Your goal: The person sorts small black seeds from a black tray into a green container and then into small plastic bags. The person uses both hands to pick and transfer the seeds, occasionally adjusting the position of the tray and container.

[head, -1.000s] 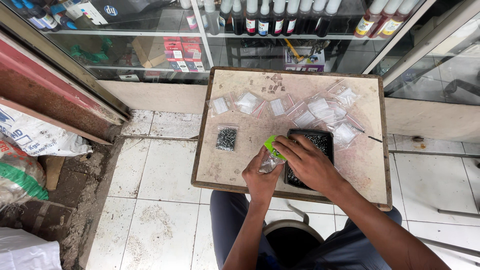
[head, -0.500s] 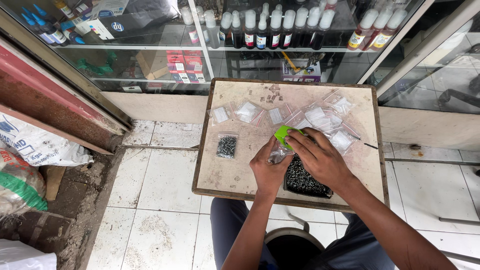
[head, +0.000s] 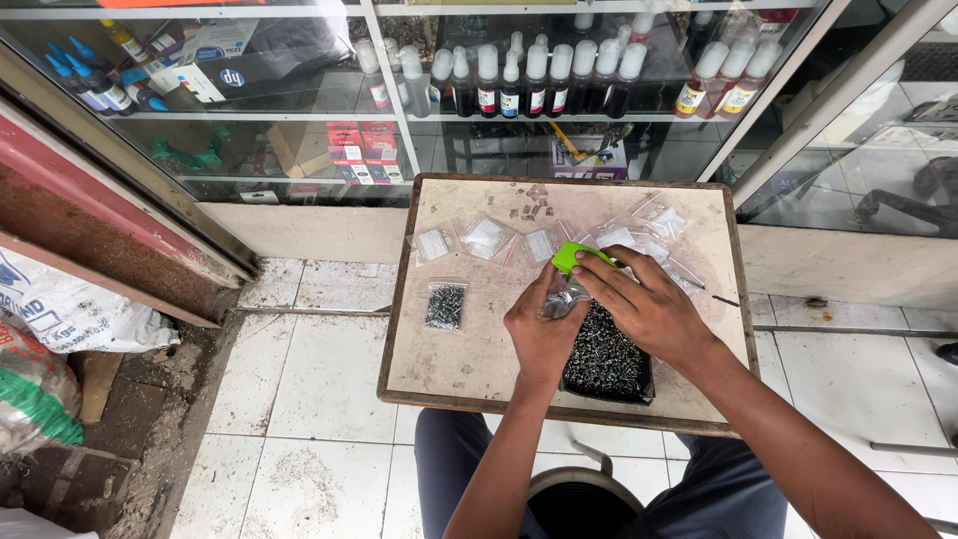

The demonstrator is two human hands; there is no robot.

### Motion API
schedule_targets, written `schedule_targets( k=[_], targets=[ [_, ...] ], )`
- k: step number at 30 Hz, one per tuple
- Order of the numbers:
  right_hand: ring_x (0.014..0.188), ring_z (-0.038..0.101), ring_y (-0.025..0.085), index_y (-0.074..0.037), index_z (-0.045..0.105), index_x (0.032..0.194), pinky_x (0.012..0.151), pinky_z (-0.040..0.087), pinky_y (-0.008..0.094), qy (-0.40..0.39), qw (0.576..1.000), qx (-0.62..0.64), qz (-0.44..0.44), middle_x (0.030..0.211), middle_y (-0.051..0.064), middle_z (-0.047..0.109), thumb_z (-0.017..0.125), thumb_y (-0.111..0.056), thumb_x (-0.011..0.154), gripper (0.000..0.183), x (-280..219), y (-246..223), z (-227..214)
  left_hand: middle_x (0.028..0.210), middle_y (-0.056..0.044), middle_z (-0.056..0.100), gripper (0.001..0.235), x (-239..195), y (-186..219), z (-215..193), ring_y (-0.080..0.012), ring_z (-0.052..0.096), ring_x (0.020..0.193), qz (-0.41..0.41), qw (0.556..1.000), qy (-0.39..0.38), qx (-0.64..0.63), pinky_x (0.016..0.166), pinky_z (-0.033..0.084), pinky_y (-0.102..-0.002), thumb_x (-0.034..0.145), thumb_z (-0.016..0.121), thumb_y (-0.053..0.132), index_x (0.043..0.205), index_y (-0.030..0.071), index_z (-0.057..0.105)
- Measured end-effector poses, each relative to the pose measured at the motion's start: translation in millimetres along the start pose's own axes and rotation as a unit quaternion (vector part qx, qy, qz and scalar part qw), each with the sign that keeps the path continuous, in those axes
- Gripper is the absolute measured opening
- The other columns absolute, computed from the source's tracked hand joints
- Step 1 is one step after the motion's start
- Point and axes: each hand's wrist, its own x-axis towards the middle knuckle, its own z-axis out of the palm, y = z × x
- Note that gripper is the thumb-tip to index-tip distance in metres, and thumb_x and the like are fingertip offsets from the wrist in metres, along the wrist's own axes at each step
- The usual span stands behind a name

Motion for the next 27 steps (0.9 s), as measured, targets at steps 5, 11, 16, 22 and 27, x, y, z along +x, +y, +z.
schedule_targets(
  k=[5,11,16,22,27],
  targets=[
    [0.121,0.066,0.038,-0.005,0.069,0.141,0.095,0.057,0.043,0.000,1.000,-0.007,0.003,0.142,0.013,0.069,0.052,0.002,0.100,0.045,0,5,0,0.095,-0.016,0.083,0.056,0,4,5,-0.0321,0.082,0.084,-0.010,1.000,-0.005,-0.016,0.075,0.066,-0.039,0.063,0.099,0.008,0.116,0.001,0.081],
    [0.122,0.064,0.035,-0.008,0.067,0.144,0.093,0.057,0.041,-0.018,0.999,-0.037,-0.008,0.144,0.013,0.069,0.057,0.002,0.096,0.050,-2,-1,2,0.095,-0.017,0.084,0.053,-8,-5,8,-0.0328,0.082,0.084,-0.036,0.999,-0.011,-0.024,0.074,0.066,-0.038,0.066,0.098,0.006,0.116,0.002,0.082],
    [0.123,0.064,0.035,-0.008,0.067,0.143,0.094,0.057,0.040,-0.017,0.999,-0.029,-0.006,0.146,0.009,0.068,0.061,0.003,0.096,0.049,-10,-1,8,0.095,-0.016,0.084,0.056,-11,-12,6,-0.0311,0.083,0.086,-0.046,0.999,-0.021,-0.020,0.075,0.067,-0.037,0.065,0.100,0.010,0.118,0.003,0.082],
    [0.120,0.067,0.035,-0.005,0.067,0.145,0.099,0.058,0.044,0.047,0.994,0.029,0.097,0.144,0.013,0.068,0.078,0.000,0.088,0.058,-35,17,18,0.097,-0.024,0.082,0.062,-1,-22,-24,-0.0359,0.083,0.083,-0.077,0.993,-0.082,-0.031,0.080,0.069,-0.046,0.069,0.101,0.013,0.124,-0.004,0.078],
    [0.116,0.070,0.039,0.003,0.060,0.148,0.087,0.062,0.044,0.076,0.888,0.115,0.439,0.140,0.021,0.067,0.097,-0.007,0.076,0.081,-108,7,23,0.078,-0.006,0.077,0.070,-33,-115,-42,-0.0193,0.076,0.073,-0.176,0.982,-0.074,0.006,0.067,0.061,-0.032,0.046,0.113,0.032,0.106,0.010,0.085]
  ],
)
